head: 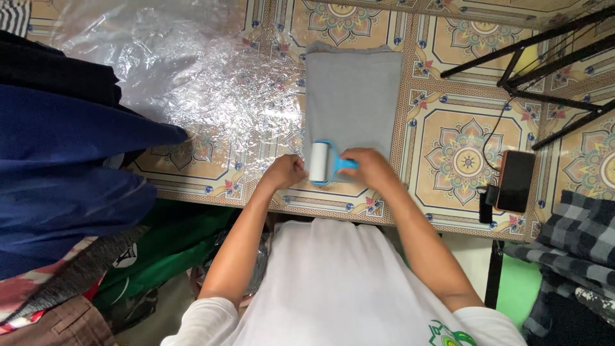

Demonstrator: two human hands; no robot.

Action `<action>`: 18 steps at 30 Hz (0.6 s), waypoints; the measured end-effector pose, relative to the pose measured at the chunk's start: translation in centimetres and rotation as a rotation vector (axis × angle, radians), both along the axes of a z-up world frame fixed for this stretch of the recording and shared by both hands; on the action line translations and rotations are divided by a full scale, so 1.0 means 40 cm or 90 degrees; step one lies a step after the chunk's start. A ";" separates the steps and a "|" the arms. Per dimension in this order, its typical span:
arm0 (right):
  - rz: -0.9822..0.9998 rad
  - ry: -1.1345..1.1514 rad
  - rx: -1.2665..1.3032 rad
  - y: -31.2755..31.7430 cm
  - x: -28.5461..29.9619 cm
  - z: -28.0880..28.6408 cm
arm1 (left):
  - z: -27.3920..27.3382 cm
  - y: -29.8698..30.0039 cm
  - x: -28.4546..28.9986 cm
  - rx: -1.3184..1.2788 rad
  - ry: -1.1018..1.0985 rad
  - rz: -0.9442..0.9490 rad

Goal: The person folds a gray t-shirt on a patterned table, uses a lint roller to remove lint from the shirt, and then wraps the folded shirt in a clear plastic bag. The person handles the shirt and bag by hand throughout the process.

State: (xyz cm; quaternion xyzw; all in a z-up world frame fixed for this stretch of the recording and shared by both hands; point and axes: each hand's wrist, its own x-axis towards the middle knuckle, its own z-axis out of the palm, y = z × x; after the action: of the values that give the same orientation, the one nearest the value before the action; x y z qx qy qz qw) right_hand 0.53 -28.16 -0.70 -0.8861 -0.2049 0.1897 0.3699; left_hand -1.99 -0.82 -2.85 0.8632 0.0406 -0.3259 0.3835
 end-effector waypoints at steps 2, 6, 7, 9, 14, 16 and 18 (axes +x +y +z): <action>0.005 0.002 -0.027 0.003 0.004 0.011 | -0.024 0.004 0.002 0.000 -0.004 0.000; -0.054 0.064 -0.069 -0.084 0.008 0.058 | -0.087 0.018 0.004 -0.008 -0.003 -0.005; -0.056 0.065 -0.070 -0.119 0.007 0.082 | -0.079 0.015 0.004 -0.008 -0.002 -0.007; -0.092 0.144 -0.198 -0.186 0.014 0.132 | -0.060 0.013 0.007 -0.014 0.005 -0.007; -0.119 0.128 -0.302 -0.252 0.035 0.125 | -0.050 0.011 0.014 -0.008 0.011 -0.005; -0.126 0.130 -0.294 -0.201 0.037 0.140 | -0.048 0.009 0.017 -0.010 0.010 -0.006; -0.104 0.128 -0.196 -0.131 0.043 0.154 | -0.051 0.006 0.020 -0.003 0.018 -0.016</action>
State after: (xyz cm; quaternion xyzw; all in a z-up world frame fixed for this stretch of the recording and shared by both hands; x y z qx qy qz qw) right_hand 2.23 -33.42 5.45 -0.9224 -0.0628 0.2758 0.2632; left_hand -1.20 -0.57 -4.87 0.8579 0.0348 -0.3431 0.3808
